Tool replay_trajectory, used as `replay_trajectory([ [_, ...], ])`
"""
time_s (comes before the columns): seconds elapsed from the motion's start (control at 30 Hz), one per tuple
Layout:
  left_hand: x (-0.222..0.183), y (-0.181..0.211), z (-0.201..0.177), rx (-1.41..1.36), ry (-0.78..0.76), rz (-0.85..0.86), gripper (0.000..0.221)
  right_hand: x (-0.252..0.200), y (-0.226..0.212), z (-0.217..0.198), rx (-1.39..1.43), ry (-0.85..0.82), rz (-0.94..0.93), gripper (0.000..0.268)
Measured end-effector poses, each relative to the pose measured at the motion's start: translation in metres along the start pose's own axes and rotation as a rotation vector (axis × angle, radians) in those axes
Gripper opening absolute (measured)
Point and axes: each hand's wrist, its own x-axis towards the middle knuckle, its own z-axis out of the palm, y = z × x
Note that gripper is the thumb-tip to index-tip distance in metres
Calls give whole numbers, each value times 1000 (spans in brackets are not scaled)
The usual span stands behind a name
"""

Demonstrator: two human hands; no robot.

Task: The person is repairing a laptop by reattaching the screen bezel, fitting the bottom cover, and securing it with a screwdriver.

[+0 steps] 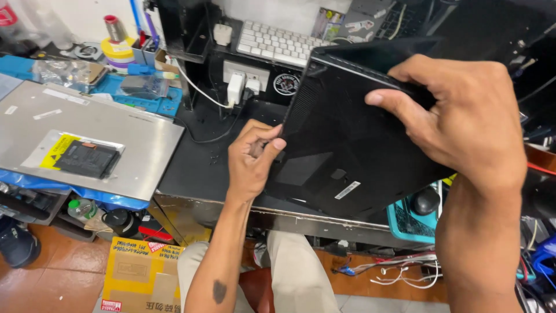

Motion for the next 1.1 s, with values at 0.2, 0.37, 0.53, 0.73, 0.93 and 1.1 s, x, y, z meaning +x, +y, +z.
replay_trajectory([
  [0.2, -4, 13, -3, 155, -32, 35, 22, -24, -29, -2, -134, 372, -128, 52],
  [0.37, -25, -5, -17, 297, -69, -31, 35, -102, -42, 46, 203, 698, 255, 76],
  [0.53, -34, -19, -17, 325, -32, -34, 35, -167, -34, 133, 965, 699, 649, 86],
  [0.73, -33, -22, -16, 308, 45, -21, 39, -179, -18, 172, 1145, 567, 704, 32],
  [0.93, -35, -24, -16, 338, 55, -4, 35, -175, -22, 166, 1165, 624, 670, 22],
  [1.1, -44, -35, -18, 327, 87, 47, 32, -188, -12, 168, 1119, 563, 640, 34],
])
